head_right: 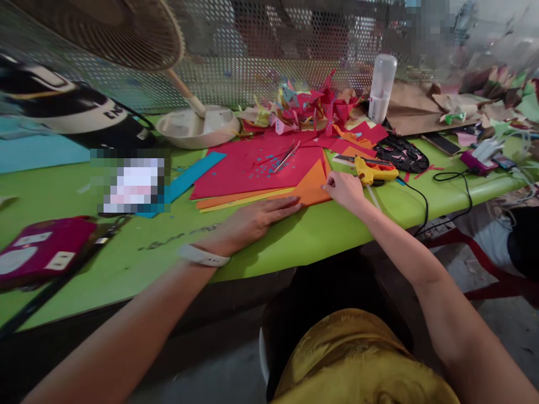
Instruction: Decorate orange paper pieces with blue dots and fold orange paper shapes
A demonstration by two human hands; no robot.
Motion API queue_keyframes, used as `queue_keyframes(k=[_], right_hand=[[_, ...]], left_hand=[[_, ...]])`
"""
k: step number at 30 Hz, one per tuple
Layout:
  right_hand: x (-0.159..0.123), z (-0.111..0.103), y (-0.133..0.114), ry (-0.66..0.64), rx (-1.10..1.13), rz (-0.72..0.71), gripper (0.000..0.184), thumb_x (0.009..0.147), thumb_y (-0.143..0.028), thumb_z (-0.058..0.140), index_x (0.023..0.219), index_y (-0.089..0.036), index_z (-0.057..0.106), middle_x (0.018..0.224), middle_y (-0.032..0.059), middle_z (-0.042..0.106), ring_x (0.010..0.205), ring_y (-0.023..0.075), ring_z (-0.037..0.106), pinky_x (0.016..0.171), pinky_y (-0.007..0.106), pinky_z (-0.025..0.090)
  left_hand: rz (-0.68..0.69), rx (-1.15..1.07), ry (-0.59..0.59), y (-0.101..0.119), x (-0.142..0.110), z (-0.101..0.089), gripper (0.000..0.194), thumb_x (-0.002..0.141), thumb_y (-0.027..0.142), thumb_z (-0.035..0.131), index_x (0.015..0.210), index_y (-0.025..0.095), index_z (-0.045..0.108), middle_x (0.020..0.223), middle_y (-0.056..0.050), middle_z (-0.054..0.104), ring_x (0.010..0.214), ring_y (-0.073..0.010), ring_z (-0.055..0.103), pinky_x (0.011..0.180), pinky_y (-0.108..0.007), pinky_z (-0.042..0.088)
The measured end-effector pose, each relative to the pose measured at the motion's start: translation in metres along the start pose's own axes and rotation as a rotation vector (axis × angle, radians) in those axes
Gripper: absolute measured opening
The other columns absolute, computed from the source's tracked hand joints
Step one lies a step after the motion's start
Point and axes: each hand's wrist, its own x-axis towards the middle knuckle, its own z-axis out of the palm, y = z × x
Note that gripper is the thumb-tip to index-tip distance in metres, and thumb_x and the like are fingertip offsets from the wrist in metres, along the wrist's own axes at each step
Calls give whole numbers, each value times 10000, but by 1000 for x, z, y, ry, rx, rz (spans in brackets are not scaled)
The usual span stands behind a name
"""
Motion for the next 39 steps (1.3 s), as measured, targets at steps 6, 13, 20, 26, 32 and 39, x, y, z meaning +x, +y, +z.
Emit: queue_keyframes(k=[6, 13, 20, 26, 32, 39], right_hand=[[-1, 0, -1, -5, -16, 16, 125, 895, -318, 667, 877, -196, 689, 907, 53, 747, 856, 212, 666, 723, 313, 434], [-1, 0, -1, 11, -4, -12, 141, 901, -324, 667, 908, -185, 684, 907, 55, 744, 847, 201, 660, 718, 300, 433], [-1, 2, 0, 21, -24, -14, 129, 894, -317, 669, 906, -191, 692, 904, 53, 753, 851, 202, 674, 725, 299, 445], [-4, 1, -4, 22, -39, -4, 123, 897, -307, 665, 910, -186, 684, 910, 58, 748, 870, 207, 673, 745, 308, 443], [-4, -3, -4, 43, -42, 18, 90, 893, -236, 643, 946, -172, 678, 942, 80, 743, 902, 234, 665, 770, 333, 453], [-22, 0, -20, 68, -159, -348, 339, 972, -336, 536, 1241, -163, 646, 1289, 118, 660, 1238, 265, 568, 1071, 410, 405]], left_hand=[[41, 27, 1, -7, 0, 5, 733, 837, -59, 326, 1482, 262, 461, 1575, -29, 421, 1428, -182, 424, 1178, -372, 364], [58, -3, 0, -11, 0, 9, 761, 836, -44, 335, 1507, 307, 412, 1598, 1, 370, 1451, -174, 388, 1204, -393, 317], [40, -28, -28, -14, 1, 10, 763, 838, -40, 346, 1498, 334, 421, 1603, 38, 367, 1449, -164, 388, 1209, -382, 307], [16, -33, -60, -10, 3, 7, 738, 842, -50, 334, 1482, 294, 460, 1599, 3, 375, 1447, -181, 395, 1211, -379, 297], [-1, -31, -68, -4, 4, 2, 722, 842, -51, 330, 1468, 272, 485, 1591, -16, 383, 1430, -196, 422, 1191, -385, 332], [-38, -82, -54, 2, 4, -1, 635, 895, 4, 324, 1433, 273, 527, 1576, 11, 398, 1417, -229, 438, 1171, -402, 354]])
